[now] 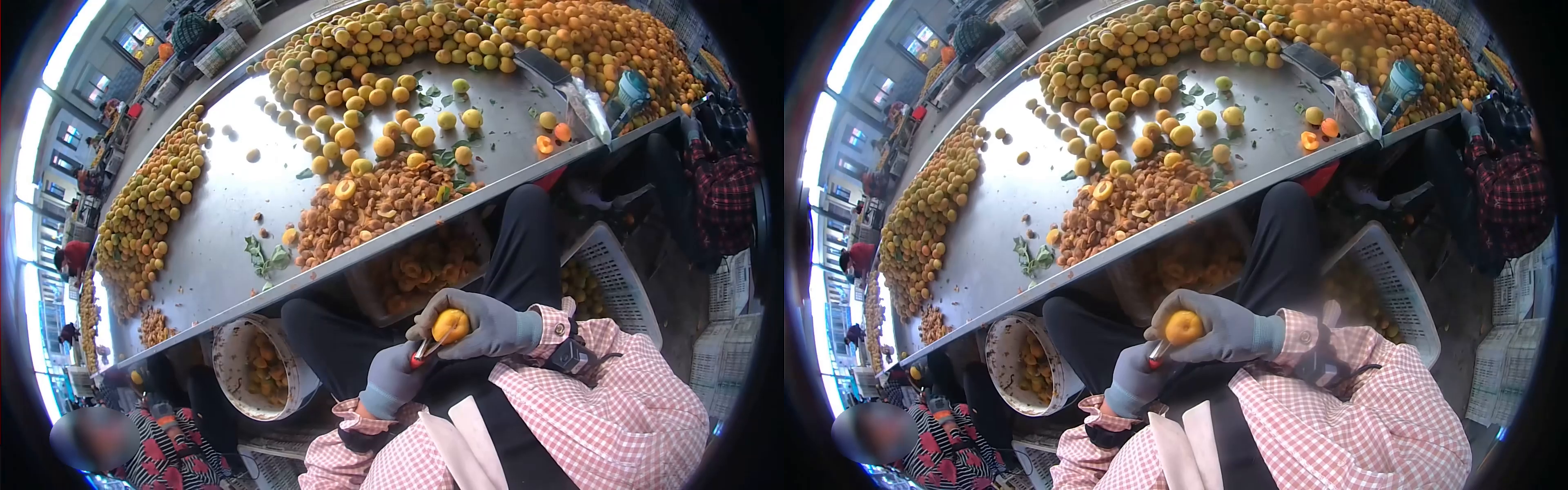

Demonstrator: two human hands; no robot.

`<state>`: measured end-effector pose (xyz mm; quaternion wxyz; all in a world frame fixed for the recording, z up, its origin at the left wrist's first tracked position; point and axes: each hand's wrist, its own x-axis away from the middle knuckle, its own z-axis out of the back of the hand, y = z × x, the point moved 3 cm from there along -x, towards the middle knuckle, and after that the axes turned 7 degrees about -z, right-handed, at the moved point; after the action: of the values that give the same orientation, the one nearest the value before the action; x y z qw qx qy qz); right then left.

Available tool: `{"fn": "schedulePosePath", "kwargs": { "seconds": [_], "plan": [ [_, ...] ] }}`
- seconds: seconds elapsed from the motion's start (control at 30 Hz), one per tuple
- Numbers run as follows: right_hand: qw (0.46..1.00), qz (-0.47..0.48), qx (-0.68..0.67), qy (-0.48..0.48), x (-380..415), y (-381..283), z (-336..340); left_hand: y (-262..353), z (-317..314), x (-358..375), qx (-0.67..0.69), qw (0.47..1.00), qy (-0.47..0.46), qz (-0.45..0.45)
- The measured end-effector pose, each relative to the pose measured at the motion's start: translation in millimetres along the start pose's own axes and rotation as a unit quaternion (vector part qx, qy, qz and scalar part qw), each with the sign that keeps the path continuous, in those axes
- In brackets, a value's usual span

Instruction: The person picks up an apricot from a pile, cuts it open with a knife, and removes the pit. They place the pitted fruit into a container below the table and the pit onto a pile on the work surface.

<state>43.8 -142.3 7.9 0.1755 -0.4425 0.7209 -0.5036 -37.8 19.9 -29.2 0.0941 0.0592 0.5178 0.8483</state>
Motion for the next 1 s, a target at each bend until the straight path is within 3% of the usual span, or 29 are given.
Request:
{"fn": "schedulePosePath", "kwargs": {
  "seconds": [0.27, 0.33, 0.37, 0.47, 0.53, 0.6, 0.67, 0.73, 0.83, 1.0],
  "plan": [
    [0.996, 0.041, 0.085, 0.001, -5, 1, -4, -16, -6, -2, 0.000, 0.999, -0.025, 0.027],
    [0.999, -0.009, -0.038, -0.010, -6, 3, -2, -15, -6, -8, -0.026, 0.998, -0.035, 0.044],
    [0.999, -0.009, -0.037, -0.010, -8, 4, -1, -15, -8, -10, -0.026, 0.998, -0.034, 0.044],
    [0.994, 0.016, -0.110, 0.009, -15, 9, 8, -11, -9, -20, 0.080, 0.996, 0.028, 0.005],
    [0.996, 0.012, 0.016, 0.083, -17, 14, 13, -8, -12, -22, 0.182, 0.981, 0.014, 0.066],
    [0.996, 0.053, -0.004, 0.074, -17, 18, 9, -2, -15, -25, 0.199, 0.974, 0.009, 0.109],
    [0.965, 0.063, -0.248, 0.055, -18, 12, -2, 0, -17, -27, 0.218, 0.964, 0.006, 0.153],
    [0.971, 0.078, -0.219, 0.053, -24, 12, 1, 2, -16, -29, 0.206, 0.965, 0.005, 0.160],
    [0.996, 0.056, -0.008, 0.070, -25, 5, 14, 8, -6, -33, 0.207, 0.968, 0.012, 0.143],
    [0.989, 0.068, -0.068, 0.110, -26, 12, 9, 3, -17, -39, 0.258, 0.954, 0.044, 0.146]
  ]
}}
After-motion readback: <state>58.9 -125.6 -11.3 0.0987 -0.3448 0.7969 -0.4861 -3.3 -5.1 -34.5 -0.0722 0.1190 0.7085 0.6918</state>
